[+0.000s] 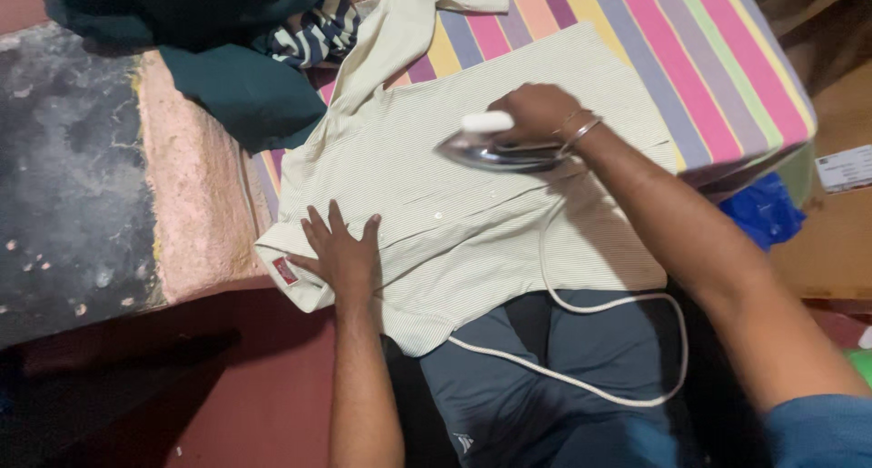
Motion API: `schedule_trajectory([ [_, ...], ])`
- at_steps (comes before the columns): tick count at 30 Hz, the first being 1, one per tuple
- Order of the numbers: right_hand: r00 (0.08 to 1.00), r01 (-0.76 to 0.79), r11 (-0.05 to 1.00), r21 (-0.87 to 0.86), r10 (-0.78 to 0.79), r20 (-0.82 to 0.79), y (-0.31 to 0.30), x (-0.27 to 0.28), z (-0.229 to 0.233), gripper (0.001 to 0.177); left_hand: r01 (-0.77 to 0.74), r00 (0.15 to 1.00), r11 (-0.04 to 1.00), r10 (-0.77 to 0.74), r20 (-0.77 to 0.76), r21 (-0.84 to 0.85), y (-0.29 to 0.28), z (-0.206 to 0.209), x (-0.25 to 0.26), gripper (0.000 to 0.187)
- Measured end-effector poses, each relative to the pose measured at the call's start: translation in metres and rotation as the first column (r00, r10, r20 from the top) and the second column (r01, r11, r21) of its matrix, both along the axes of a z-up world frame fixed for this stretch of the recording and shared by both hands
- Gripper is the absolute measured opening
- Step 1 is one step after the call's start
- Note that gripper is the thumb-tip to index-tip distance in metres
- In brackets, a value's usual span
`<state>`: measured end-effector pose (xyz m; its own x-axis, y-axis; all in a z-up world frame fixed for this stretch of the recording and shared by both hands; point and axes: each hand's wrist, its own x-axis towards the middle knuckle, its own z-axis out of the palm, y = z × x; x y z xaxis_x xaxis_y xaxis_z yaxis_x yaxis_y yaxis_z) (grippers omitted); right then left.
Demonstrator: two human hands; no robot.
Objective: The person irons a light-colored striped shirt on a striped ironing board, smoothing the fabric and moving the iron across the front and sleeves. The person then folds the shirt and places it aside before picking up a dark green garment and a striped cloth.
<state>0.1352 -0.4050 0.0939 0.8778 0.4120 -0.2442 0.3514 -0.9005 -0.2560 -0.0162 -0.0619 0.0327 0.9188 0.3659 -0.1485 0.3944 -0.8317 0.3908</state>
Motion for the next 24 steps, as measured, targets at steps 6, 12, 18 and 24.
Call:
schedule_trajectory([
  [6, 0.981, -0.184, 0.983, -0.024, 0.182, -0.061, 0.06, -0.016, 0.018, 0.042, -0.006, 0.995, 1.0, 0.009, -0.103, 0.025, 0.004, -0.004, 0.006, 0.109],
  [12, 0.991, -0.128, 0.99, -0.063, 0.126, -0.041, 0.042, -0.018, 0.028, 0.039, -0.004, 0.995, 1.0, 0.004, -0.099, 0.005, 0.004, 0.014, 0.003, 0.109],
  [18, 0.999, -0.039, 0.998, -0.05, 0.038, -0.01, 0.042, -0.015, 0.023, 0.034, 0.296, 0.955, 0.954, -0.296, -0.007, 0.049, -0.02, 0.024, 0.003, 0.1],
  [24, 0.985, -0.17, 0.985, -0.025, 0.17, -0.025, 0.076, -0.021, 0.017, 0.04, 0.259, 0.965, 0.966, -0.259, -0.041, -0.003, -0.025, 0.007, 0.001, 0.116],
])
